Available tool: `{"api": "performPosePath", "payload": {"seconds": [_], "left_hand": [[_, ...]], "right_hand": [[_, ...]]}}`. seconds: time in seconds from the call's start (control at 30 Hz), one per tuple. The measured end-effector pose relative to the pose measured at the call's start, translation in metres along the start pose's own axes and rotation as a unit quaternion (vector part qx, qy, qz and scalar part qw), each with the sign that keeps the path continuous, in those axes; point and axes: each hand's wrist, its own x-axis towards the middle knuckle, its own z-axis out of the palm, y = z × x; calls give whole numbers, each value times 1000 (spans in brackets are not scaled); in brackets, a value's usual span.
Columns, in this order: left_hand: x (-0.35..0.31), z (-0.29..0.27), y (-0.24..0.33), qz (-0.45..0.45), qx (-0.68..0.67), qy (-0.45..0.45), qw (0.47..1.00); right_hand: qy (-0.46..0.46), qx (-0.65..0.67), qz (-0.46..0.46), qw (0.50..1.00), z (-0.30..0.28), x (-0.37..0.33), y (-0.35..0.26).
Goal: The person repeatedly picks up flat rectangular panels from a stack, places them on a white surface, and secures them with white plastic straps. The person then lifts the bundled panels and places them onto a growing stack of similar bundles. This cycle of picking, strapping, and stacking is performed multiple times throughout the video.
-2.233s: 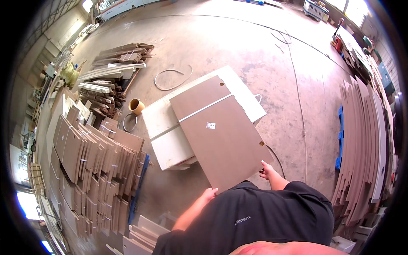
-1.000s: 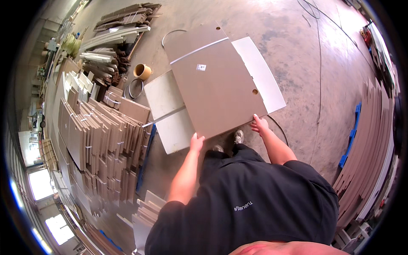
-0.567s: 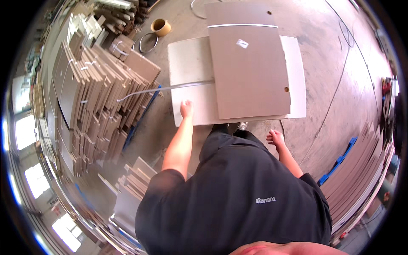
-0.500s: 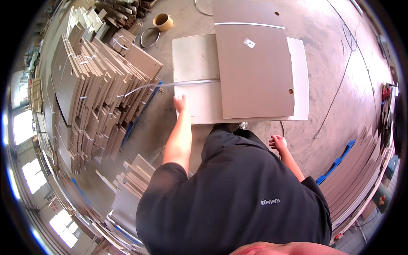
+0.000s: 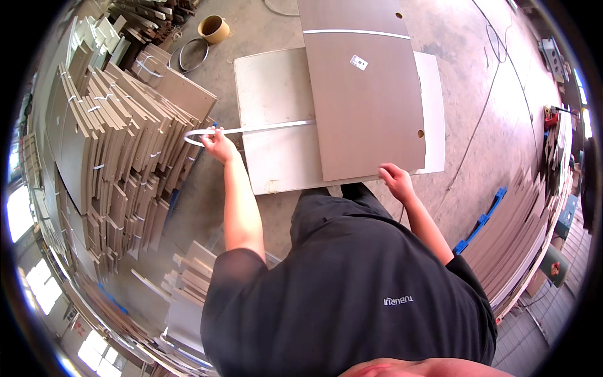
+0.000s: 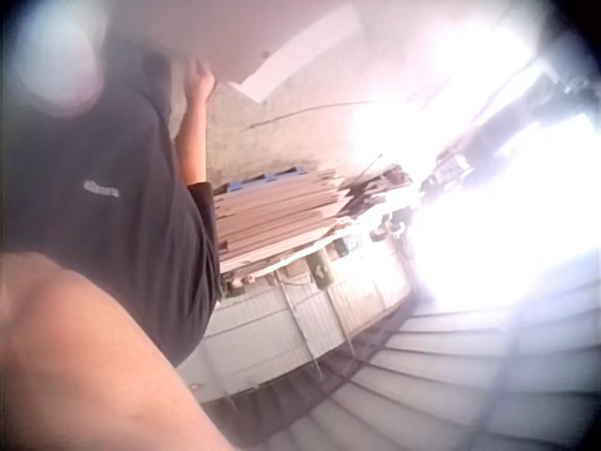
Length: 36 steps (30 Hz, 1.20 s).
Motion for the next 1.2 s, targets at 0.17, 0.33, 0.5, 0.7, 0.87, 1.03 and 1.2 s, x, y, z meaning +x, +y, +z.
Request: {"api": "performPosePath", "payload": {"seconds": [0.17, 0.33, 0.5, 0.7, 0.87, 1.03, 1.2], "left_hand": [[-94, 49, 188, 405, 271, -282, 826], [-192, 91, 269, 487, 281, -487, 668], [-215, 90, 271, 342, 200, -397, 828], [-179, 50, 248, -33, 32, -194, 980], [-202, 64, 267, -76, 10, -151, 986], [-227, 99, 279, -57, -19, -187, 981], [-240, 116, 288, -32, 16, -229, 973]], "right_hand": [[81, -146, -379, 910, 9, 39, -140], [156, -203, -514, 819, -14, 51, -202], [193, -318, -360, 855, -72, 93, -89], [217, -429, -169, 861, -184, 104, 83], [328, -350, -5, 878, -249, 113, 162], [452, -3, 43, 891, -259, 156, 164], [412, 152, 55, 897, -219, 213, 196]]}}
